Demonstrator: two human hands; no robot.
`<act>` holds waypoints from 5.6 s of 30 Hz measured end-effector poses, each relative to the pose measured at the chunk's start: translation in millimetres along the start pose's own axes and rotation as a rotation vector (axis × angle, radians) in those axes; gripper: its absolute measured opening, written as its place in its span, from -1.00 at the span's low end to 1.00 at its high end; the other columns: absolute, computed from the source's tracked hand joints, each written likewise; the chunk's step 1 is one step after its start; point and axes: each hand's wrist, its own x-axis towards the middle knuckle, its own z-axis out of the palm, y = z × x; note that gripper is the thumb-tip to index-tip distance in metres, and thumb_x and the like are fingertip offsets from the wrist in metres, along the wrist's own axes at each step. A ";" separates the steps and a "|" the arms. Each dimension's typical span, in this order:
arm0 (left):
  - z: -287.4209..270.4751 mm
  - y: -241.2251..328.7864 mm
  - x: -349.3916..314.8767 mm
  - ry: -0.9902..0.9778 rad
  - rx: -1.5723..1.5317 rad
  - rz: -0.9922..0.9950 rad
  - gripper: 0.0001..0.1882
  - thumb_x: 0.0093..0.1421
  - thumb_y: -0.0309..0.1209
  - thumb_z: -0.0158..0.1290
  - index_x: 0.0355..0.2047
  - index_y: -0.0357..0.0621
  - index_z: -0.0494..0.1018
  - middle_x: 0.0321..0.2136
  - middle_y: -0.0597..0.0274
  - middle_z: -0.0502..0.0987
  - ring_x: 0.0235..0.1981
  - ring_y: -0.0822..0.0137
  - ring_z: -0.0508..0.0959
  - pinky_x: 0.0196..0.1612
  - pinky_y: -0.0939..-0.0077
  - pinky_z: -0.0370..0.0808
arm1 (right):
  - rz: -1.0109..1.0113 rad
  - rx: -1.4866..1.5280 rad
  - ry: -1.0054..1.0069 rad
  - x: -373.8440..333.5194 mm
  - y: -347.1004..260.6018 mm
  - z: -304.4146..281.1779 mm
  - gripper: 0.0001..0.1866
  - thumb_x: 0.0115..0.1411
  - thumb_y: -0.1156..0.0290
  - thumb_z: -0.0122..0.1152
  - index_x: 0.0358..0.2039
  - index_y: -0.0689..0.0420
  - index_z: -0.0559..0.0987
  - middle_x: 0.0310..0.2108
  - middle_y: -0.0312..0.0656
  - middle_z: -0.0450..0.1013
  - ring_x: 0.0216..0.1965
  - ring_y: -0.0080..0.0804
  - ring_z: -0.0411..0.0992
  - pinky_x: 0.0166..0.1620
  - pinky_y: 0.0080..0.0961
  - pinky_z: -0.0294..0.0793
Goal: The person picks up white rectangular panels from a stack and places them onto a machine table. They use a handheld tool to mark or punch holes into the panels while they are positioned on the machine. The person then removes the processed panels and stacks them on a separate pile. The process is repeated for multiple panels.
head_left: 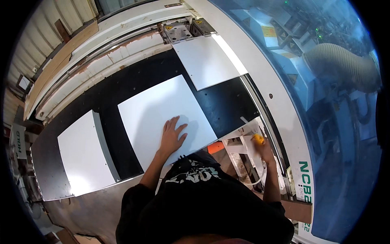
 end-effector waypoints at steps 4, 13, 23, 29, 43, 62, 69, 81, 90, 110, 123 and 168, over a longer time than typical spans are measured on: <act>-4.7 -10.4 35.3 0.007 0.080 -0.087 -0.51 0.21 -0.25 0.17 0.15 0.03 0.46 0.33 -0.13 0.17 0.39 -0.14 0.11 0.42 -0.10 -0.03 | -0.193 -0.361 0.607 17.4 50.1 -11.3 -0.56 0.38 0.07 0.14 -0.05 0.25 0.53 -0.37 0.05 0.57 -0.37 -0.06 0.59 -0.31 -0.29 0.54; 11.0 -8.8 37.1 0.055 0.226 -0.103 -0.49 0.29 -0.20 0.07 0.23 0.02 0.38 0.37 -0.11 0.13 0.42 -0.12 0.07 0.44 -0.08 -0.07 | -0.014 -0.464 0.741 -2.8 143.8 7.9 -0.65 0.30 0.28 0.19 0.00 0.23 0.54 -0.23 0.08 0.56 -0.17 0.12 0.55 -0.16 -0.10 0.52; 4.2 -4.3 41.6 0.029 0.213 -0.124 -0.51 0.30 -0.20 0.05 0.23 0.06 0.38 0.37 -0.08 0.14 0.41 -0.11 0.09 0.44 -0.06 -0.03 | -0.222 0.285 0.437 137.1 31.5 64.5 -0.63 0.26 0.41 0.22 0.06 0.21 0.49 -0.35 -0.16 0.51 -0.41 -0.47 0.49 -0.33 -0.54 0.50; -13.0 -12.6 8.3 0.062 0.176 -0.247 -0.41 0.28 -0.20 0.11 0.30 0.08 0.31 0.39 -0.08 0.11 0.41 -0.11 0.08 0.44 -0.06 -0.03 | 0.106 0.517 0.184 283.2 -33.0 82.3 -0.26 0.30 0.22 0.20 0.35 0.16 0.06 -0.37 -0.15 0.55 -0.55 -0.40 0.51 -0.56 -0.47 0.56; -42.7 -18.2 -100.5 0.400 0.310 -0.725 -0.48 0.33 -0.13 -0.03 0.27 0.05 0.33 0.39 0.03 0.15 0.43 -0.09 0.07 0.43 -0.09 -0.01 | 0.026 0.978 0.044 390.9 -19.1 54.0 -0.64 0.26 0.05 0.31 -0.21 0.08 0.52 -0.58 -0.32 0.24 -0.57 -0.49 0.20 -0.10 -0.27 0.57; -61.0 -13.8 -120.5 0.681 0.063 -0.704 -0.49 0.24 -0.25 0.14 0.20 0.05 0.41 0.29 0.00 0.29 0.36 -0.11 0.19 0.39 -0.11 0.08 | -0.113 1.389 -0.352 309.6 -79.0 148.0 -0.56 0.21 0.53 0.15 0.08 0.43 0.38 0.00 0.14 0.44 0.01 0.00 0.47 0.12 -0.08 0.57; -149.6 49.1 -132.3 0.981 0.262 -0.695 -0.54 0.23 -0.28 0.17 0.14 0.00 0.45 0.21 0.02 0.37 0.34 -0.09 0.22 0.37 -0.15 0.08 | 0.006 1.392 -0.838 222.2 -89.8 184.0 -0.51 0.19 0.55 0.14 0.15 0.36 0.39 0.07 0.04 0.49 0.05 -0.07 0.51 0.11 -0.12 0.61; -145.5 54.1 -111.4 0.617 0.156 -0.756 -0.43 0.24 -0.17 0.17 0.25 0.09 0.37 0.27 -0.10 0.30 0.39 -0.18 0.13 0.38 -0.20 0.07 | 0.270 0.889 -1.398 84.8 -149.1 404.1 -0.55 0.39 0.28 -0.02 0.20 0.25 0.36 0.16 -0.07 0.40 0.16 -0.18 0.38 0.18 -0.20 0.39; -136.8 -7.2 -147.0 0.384 0.349 -1.208 -0.02 0.03 0.23 0.21 0.40 0.21 0.17 0.43 -0.39 -0.17 0.42 -0.49 -0.24 0.19 -0.77 -0.28 | -0.788 -0.459 -2.080 -24.0 -165.2 396.4 -0.63 0.42 0.30 0.05 0.13 0.20 0.52 -0.19 -0.17 0.62 -0.15 -0.46 0.54 0.03 -0.48 0.47; -176.2 -66.3 -227.4 0.350 0.510 -1.117 -0.07 -0.03 -0.15 0.31 0.36 0.67 0.18 0.48 0.10 -0.07 0.49 -0.15 -0.17 0.35 -0.52 -0.27 | -0.407 0.168 -1.264 78.6 -159.8 302.6 -0.70 0.41 0.40 0.05 0.09 0.21 0.53 -0.21 -0.10 0.61 -0.20 -0.42 0.57 -0.10 -0.47 0.56; -162.4 -60.0 -209.6 0.452 0.577 -0.965 -0.19 0.07 -0.07 0.28 0.35 0.29 0.27 0.41 -0.13 0.06 0.46 -0.20 -0.07 0.37 -0.44 -0.20 | -0.502 0.031 -1.158 77.0 -141.0 287.9 -0.69 0.42 0.39 0.04 0.11 0.19 0.52 -0.20 -0.13 0.61 -0.17 -0.43 0.55 -0.06 -0.49 0.52; 70.6 -54.7 280.1 0.034 0.265 -0.039 -0.27 0.31 0.21 -0.13 0.40 0.20 0.19 0.44 -0.23 -0.09 0.48 -0.18 -0.17 0.29 -0.62 -0.32 | -0.544 -0.588 0.053 330.6 -95.4 124.2 -0.20 -0.10 -0.02 0.50 0.24 -0.29 0.49 0.42 0.07 0.07 0.45 0.09 -0.03 0.44 0.03 -0.02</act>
